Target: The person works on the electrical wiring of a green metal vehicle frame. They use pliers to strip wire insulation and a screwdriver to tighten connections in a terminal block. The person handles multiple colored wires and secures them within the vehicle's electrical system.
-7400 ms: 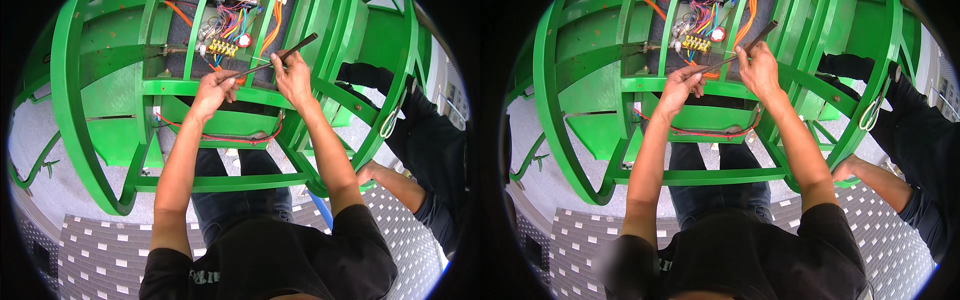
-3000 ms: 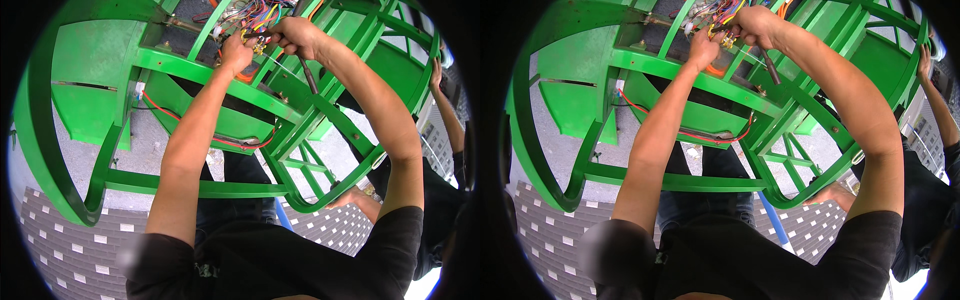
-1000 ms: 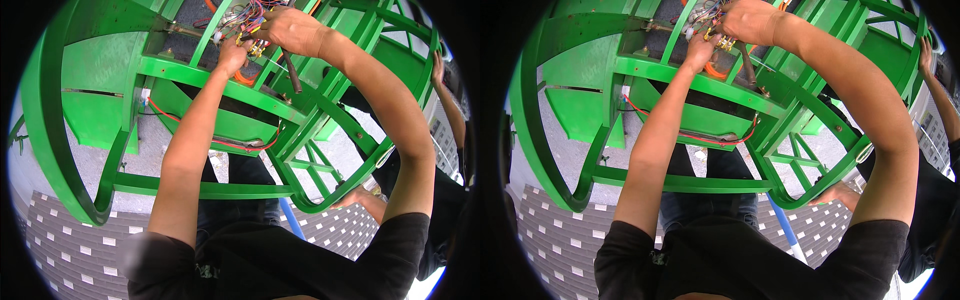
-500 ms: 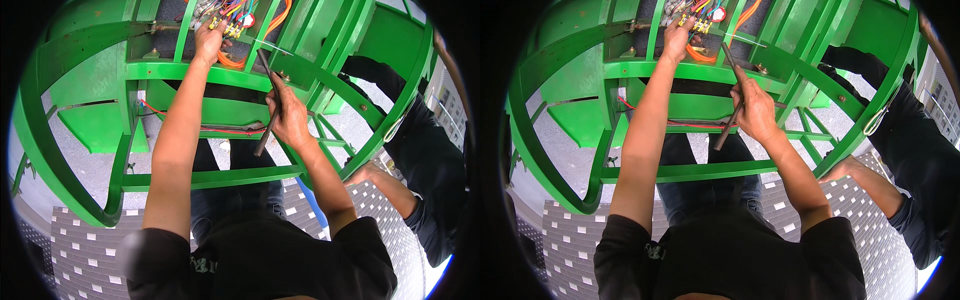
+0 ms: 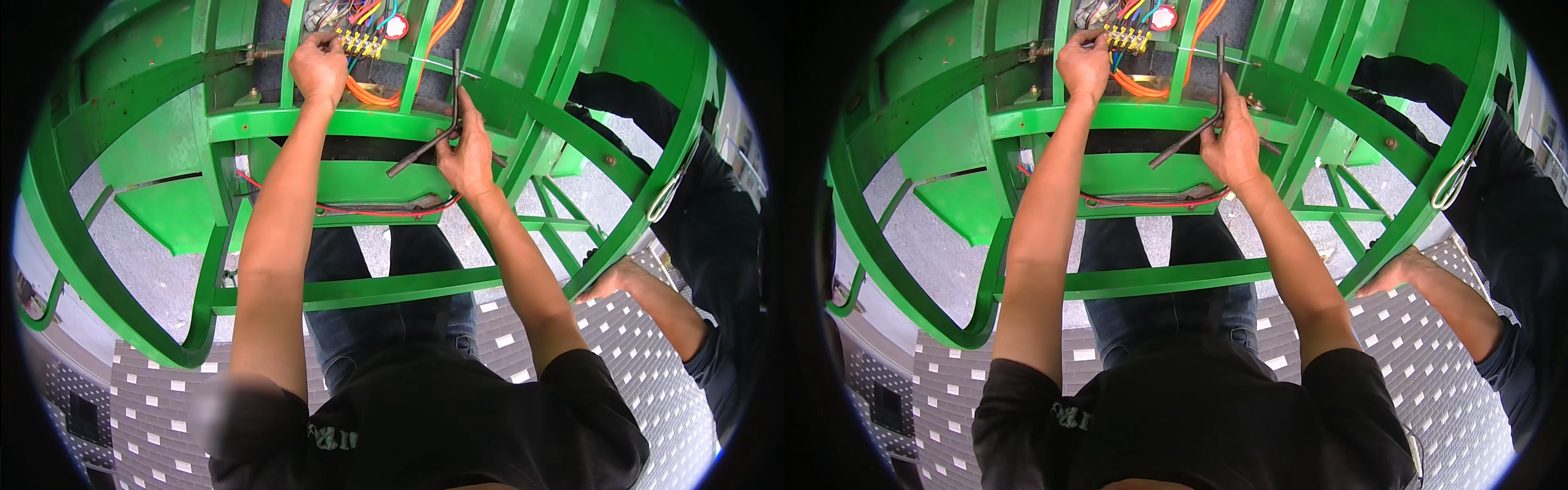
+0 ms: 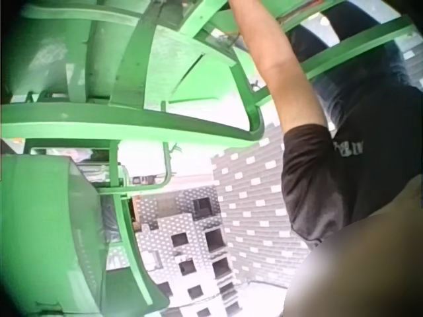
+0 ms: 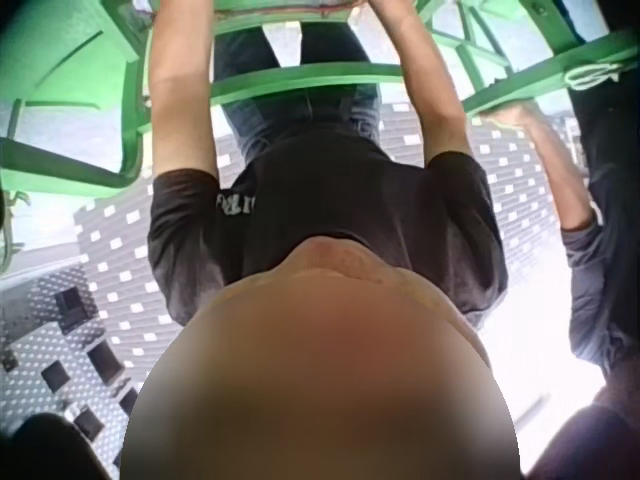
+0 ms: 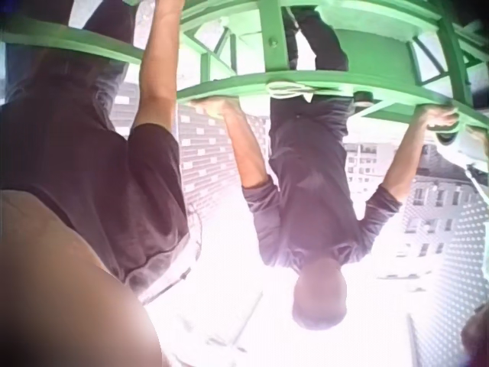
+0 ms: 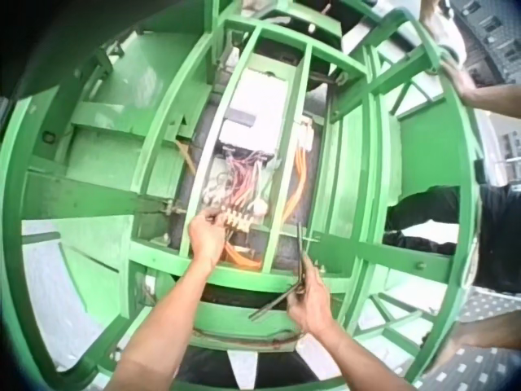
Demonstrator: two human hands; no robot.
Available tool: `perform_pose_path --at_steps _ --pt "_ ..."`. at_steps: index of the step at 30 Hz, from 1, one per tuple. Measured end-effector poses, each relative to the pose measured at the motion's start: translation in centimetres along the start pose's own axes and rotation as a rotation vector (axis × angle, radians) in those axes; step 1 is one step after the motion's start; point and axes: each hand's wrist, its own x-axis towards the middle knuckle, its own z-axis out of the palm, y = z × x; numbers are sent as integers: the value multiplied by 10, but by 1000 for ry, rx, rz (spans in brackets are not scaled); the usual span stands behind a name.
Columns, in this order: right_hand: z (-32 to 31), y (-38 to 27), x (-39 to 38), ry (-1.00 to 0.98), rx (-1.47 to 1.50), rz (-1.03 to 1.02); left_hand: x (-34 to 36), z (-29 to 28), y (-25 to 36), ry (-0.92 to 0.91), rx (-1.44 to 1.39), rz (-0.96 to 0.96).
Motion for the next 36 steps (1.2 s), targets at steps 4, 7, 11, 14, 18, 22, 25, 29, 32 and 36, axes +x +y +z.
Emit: perform_pose_path --at_steps 4,7,11,14,18,22,25,29,32,36 --pt "25 4 30 -23 75 -37 3 -1 -3 -21 40 42" --pt "43 7 37 -40 77 -45 7 0 -8 -26 -7 76" --pt "51 17 34 26 6 -116 9 -3 -12 -88 -5 18" --pt "55 24 32 60 26 -148 9 -3 -12 -68 28 55" --pt "59 32 31 37 78 -97 12 -2 -8 -84 69 75" --pt "58 33 32 32 122 -82 15 -3 -5 -105 141 96" --pt "50 26 32 15 11 -72 16 -3 -5 -119 178 103" --pt "33 7 37 171 -302 -118 19 4 -5 -81 221 118" --pt "29 -12 56 275 -238 -252 16 8 -6 -54 208 140" --pt "46 -37 98 211 -145 -230 13 9 -7 -35 230 163"
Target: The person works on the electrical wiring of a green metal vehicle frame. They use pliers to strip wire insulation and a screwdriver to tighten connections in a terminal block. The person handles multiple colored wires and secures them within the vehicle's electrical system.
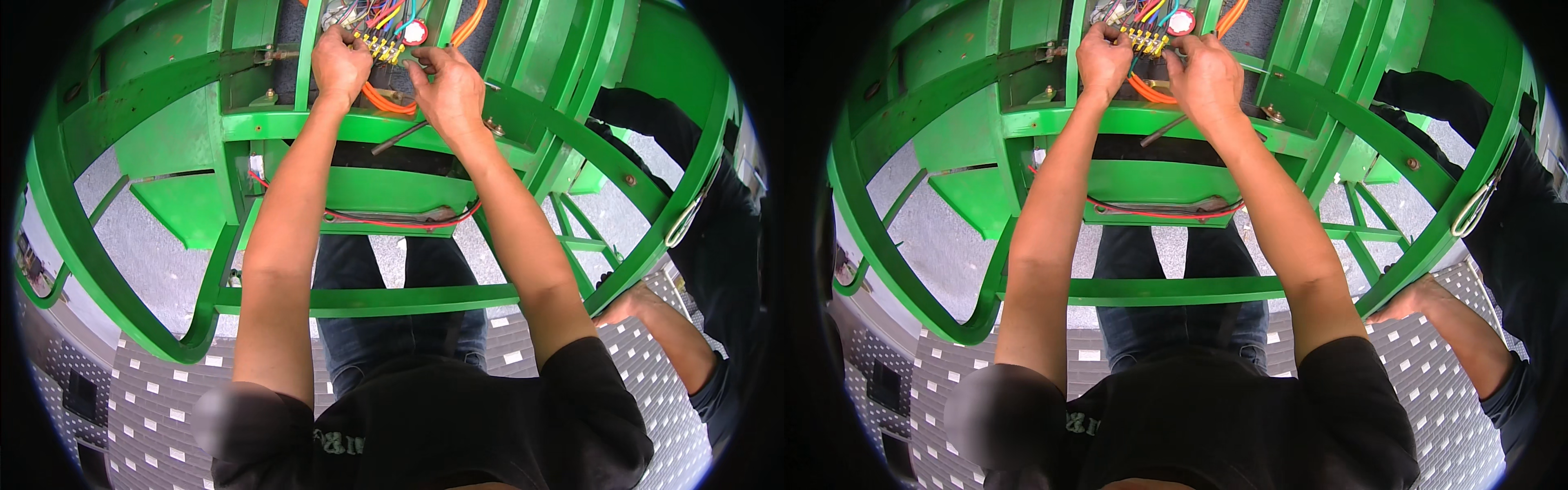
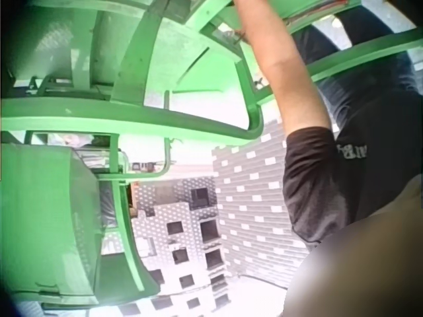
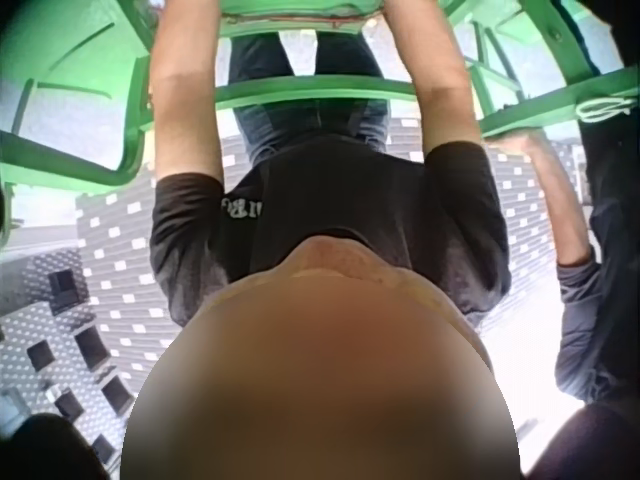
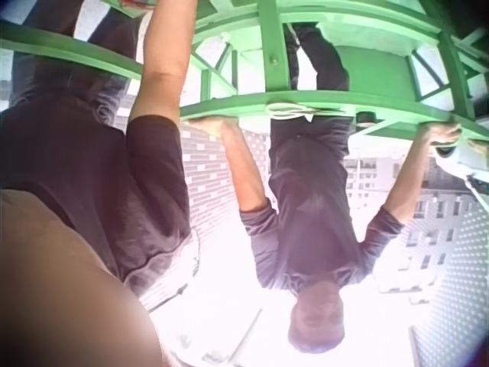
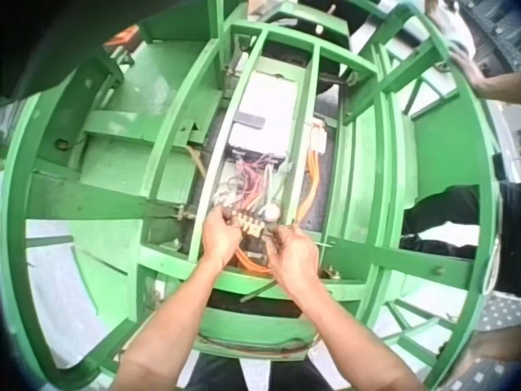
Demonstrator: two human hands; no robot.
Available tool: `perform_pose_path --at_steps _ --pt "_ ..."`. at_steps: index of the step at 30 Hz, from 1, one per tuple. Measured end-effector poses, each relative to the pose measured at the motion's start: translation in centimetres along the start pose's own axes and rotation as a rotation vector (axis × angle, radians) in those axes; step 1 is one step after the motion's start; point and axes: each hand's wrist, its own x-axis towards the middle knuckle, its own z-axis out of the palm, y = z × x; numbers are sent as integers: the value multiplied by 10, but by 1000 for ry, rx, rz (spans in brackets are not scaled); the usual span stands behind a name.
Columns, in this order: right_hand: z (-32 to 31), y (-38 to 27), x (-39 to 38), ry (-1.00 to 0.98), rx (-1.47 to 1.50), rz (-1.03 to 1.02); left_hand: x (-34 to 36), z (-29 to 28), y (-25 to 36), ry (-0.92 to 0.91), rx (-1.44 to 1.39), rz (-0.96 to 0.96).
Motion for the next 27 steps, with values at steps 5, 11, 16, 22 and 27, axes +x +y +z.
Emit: perform_pose_path --at_steps 5,11,16,22,27 --pt "23 -8 32 -134 -139 -26 -1 -4 -7 -18 -205 64" --pt "33 -2 34 -134 -182 1 -1 2 -10 21 -127 57" --pt "37 1 36 -123 -28 -39 -1 4 -9 48 -118 52" --pt "27 -8 38 -141 -134 30 -4 6 -8 70 -198 60" --pt "27 -7 42 -195 -166 6 -3 4 -9 43 -174 80"
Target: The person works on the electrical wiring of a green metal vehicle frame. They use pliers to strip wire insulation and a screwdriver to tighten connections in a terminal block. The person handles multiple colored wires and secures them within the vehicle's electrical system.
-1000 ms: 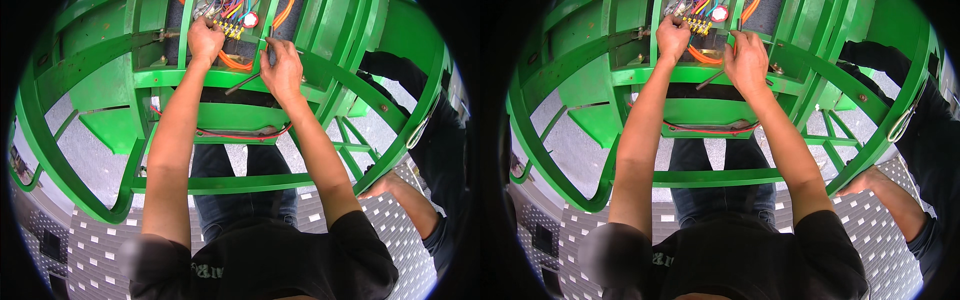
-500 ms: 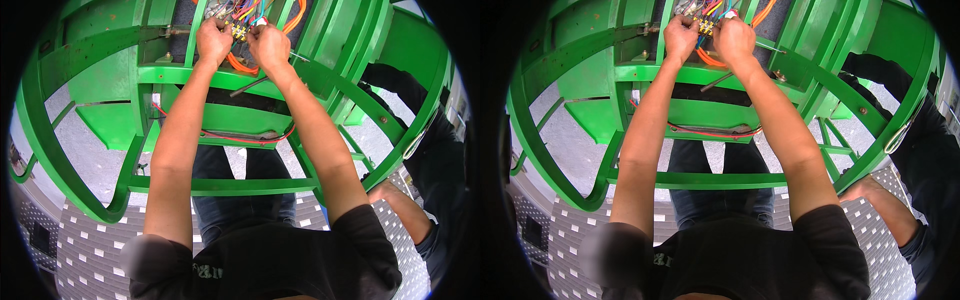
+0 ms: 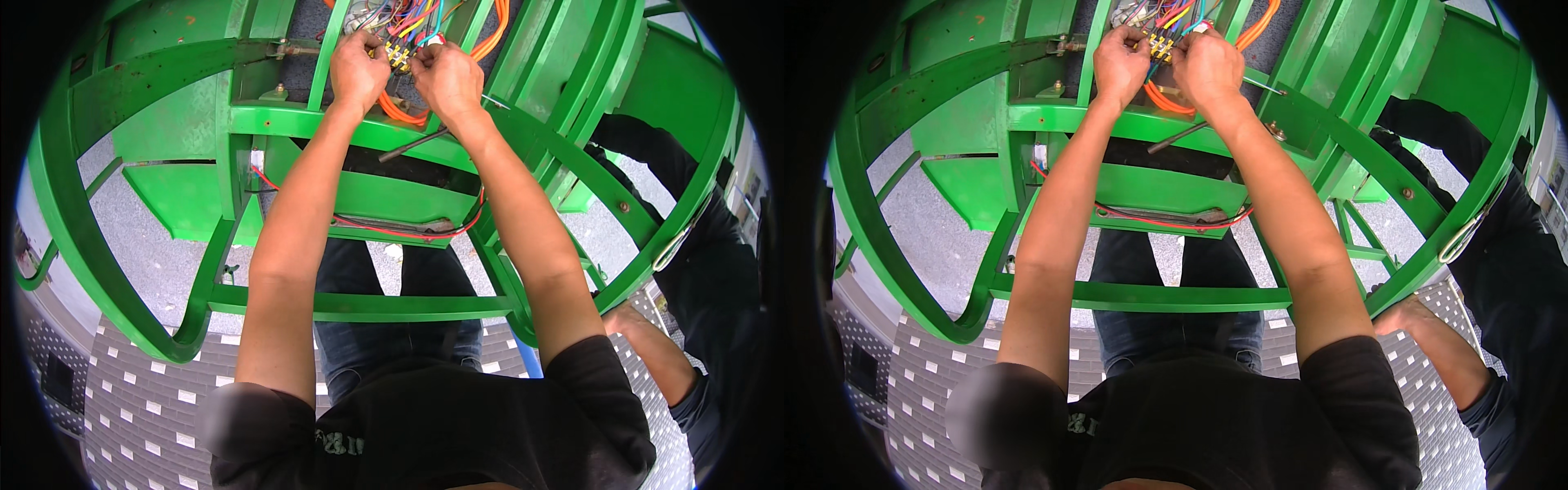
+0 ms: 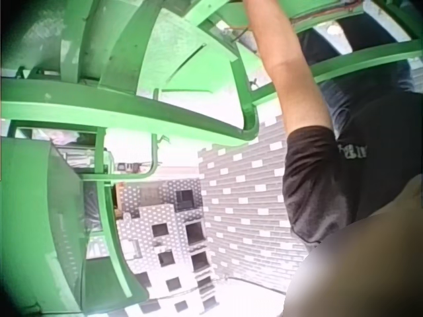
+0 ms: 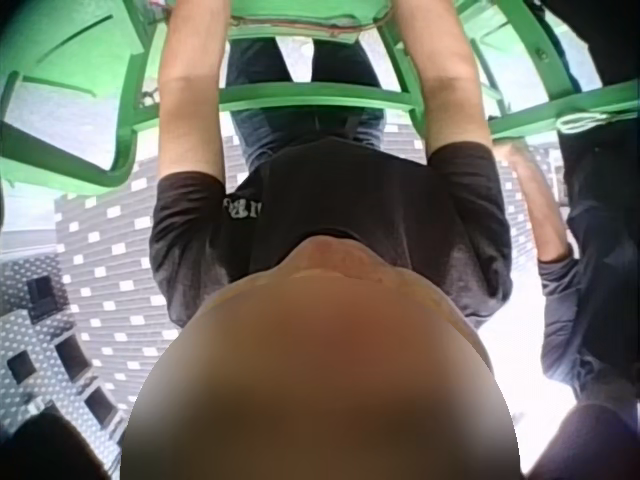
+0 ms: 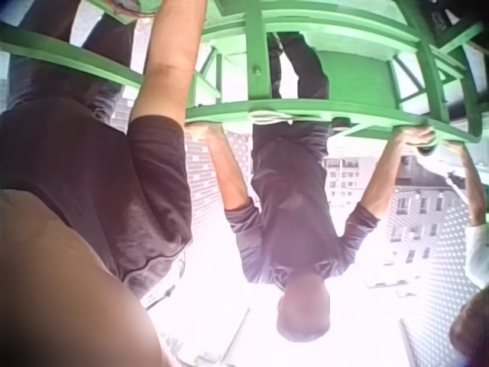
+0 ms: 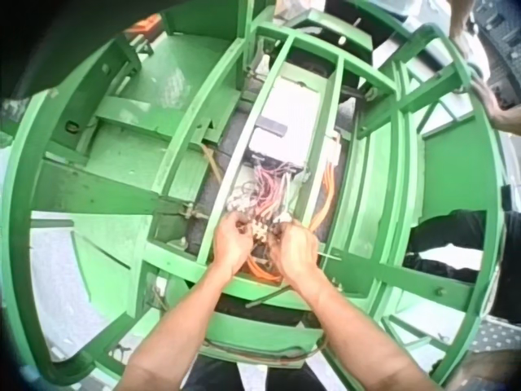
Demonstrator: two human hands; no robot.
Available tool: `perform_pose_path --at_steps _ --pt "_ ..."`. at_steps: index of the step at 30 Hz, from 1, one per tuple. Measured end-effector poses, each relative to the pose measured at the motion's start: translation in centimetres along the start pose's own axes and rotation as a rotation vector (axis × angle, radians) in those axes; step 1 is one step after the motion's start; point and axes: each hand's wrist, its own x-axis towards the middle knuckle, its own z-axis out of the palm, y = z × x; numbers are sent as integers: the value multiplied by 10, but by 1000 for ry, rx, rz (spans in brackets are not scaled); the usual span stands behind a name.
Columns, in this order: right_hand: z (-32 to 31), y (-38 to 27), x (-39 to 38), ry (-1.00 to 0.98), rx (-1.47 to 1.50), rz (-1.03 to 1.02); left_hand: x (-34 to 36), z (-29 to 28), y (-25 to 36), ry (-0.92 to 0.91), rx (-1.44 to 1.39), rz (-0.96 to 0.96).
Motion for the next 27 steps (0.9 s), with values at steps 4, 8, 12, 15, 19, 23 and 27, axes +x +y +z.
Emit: perform_pose_path --at_steps 4,8,12,15,19,23,27 --pt "2 0 1 -17 62 -14 1 0 1 -2 25 -19" --pt "-3 0 -2 -10 21 17 2 0 1 2 32 -26" --pt "-4 0 -1 -9 -1 -17 2 0 1 12 64 -4" --pt "-2 0 2 -33 7 -34 2 2 0 26 68 -2" --pt "-1 0 0 -42 30 -14 0 3 0 25 16 -23" --pt "-2 -1 -3 -28 22 30 -1 2 -1 14 -53 -11" --pt "0 0 -2 -17 50 6 -1 -1 -2 -7 -51 3"
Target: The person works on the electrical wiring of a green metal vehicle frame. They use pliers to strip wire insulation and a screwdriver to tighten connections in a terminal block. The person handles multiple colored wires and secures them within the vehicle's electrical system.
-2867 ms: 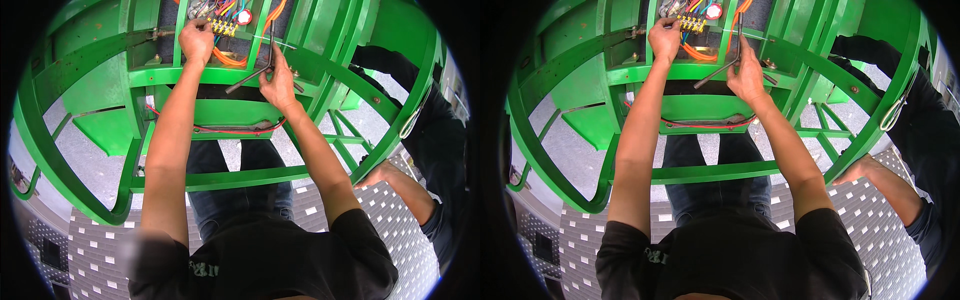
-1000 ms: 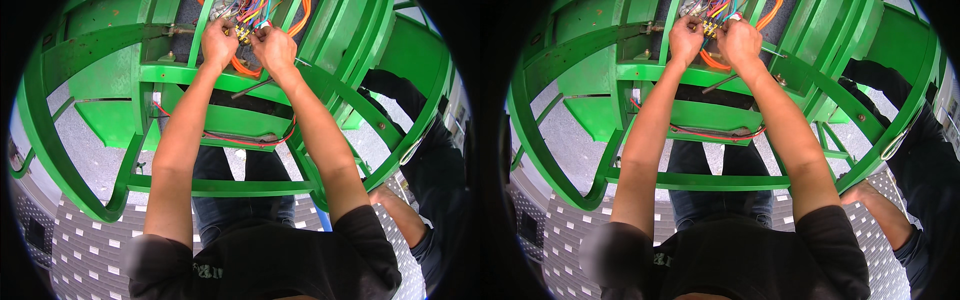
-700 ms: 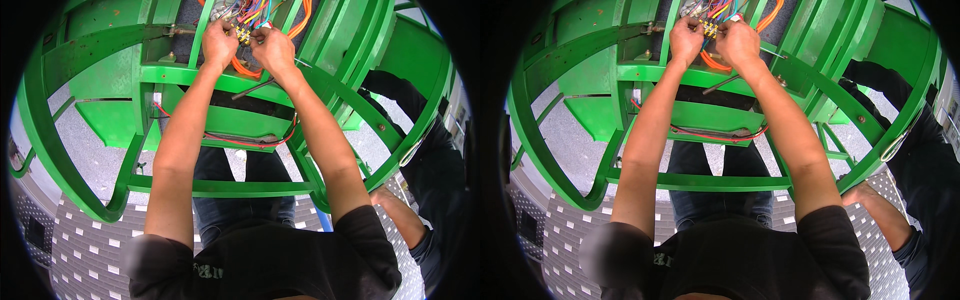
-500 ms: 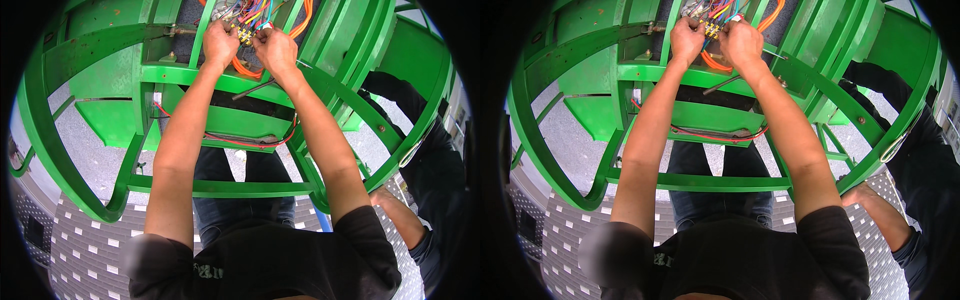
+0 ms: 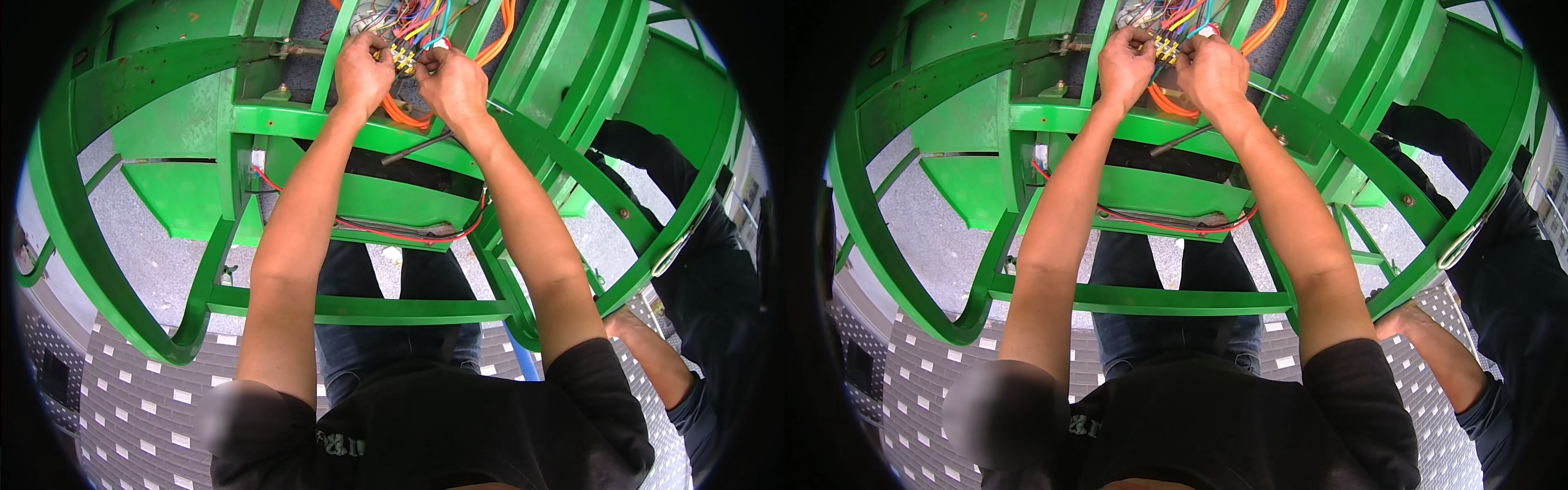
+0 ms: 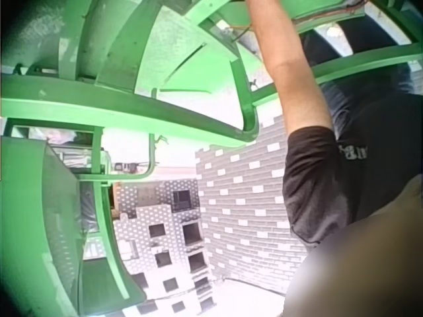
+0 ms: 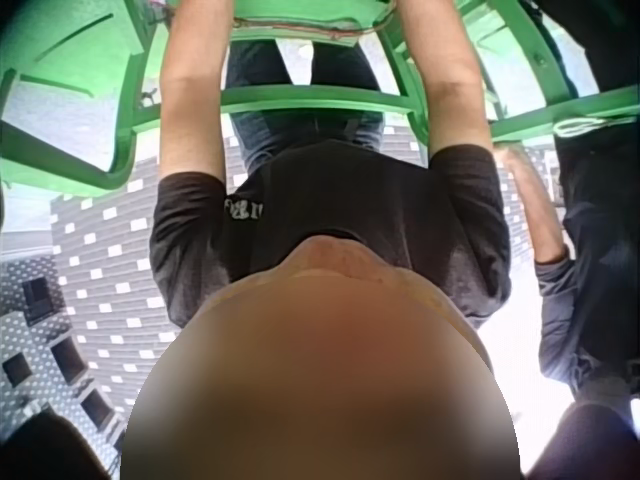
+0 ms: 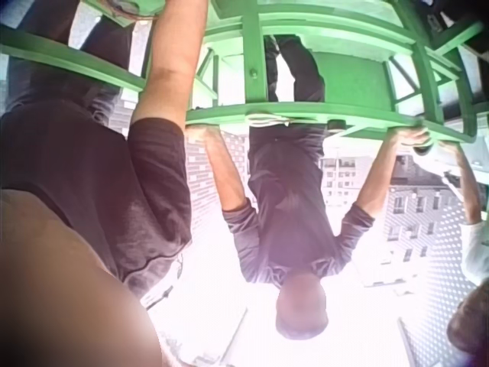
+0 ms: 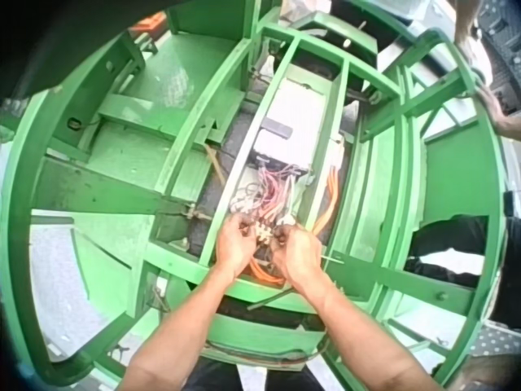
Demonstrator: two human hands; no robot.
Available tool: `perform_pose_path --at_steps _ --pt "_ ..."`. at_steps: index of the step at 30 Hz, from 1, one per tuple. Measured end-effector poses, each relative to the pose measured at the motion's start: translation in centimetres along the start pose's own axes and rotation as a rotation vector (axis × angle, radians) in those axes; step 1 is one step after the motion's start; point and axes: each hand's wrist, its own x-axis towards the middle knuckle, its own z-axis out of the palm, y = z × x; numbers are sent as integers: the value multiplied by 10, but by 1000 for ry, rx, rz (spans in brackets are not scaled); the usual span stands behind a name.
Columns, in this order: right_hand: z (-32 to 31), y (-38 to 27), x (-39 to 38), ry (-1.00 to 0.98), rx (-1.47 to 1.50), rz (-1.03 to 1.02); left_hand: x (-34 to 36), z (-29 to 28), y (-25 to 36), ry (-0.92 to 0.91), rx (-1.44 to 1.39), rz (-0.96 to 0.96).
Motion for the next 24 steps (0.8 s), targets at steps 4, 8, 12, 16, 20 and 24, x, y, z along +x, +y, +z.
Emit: perform_pose_path --at_steps 4,8,12,16,20,24 --pt "2 2 1 15 19 -40 1 0 0 1 15 -6" --pt "-1 3 0 7 36 2 1 1 -1 8 30 -26" --pt "-3 4 1 -25 14 8 0 2 -3 13 31 -30" --pt "-2 2 2 -20 11 -45 -1 2 -4 -2 -10 -51" --pt "-4 2 2 -31 81 -7 -2 -1 -2 -19 -59 -84" --pt "-12 13 4 1 200 74 -7 -12 10 -42 -118 -157"
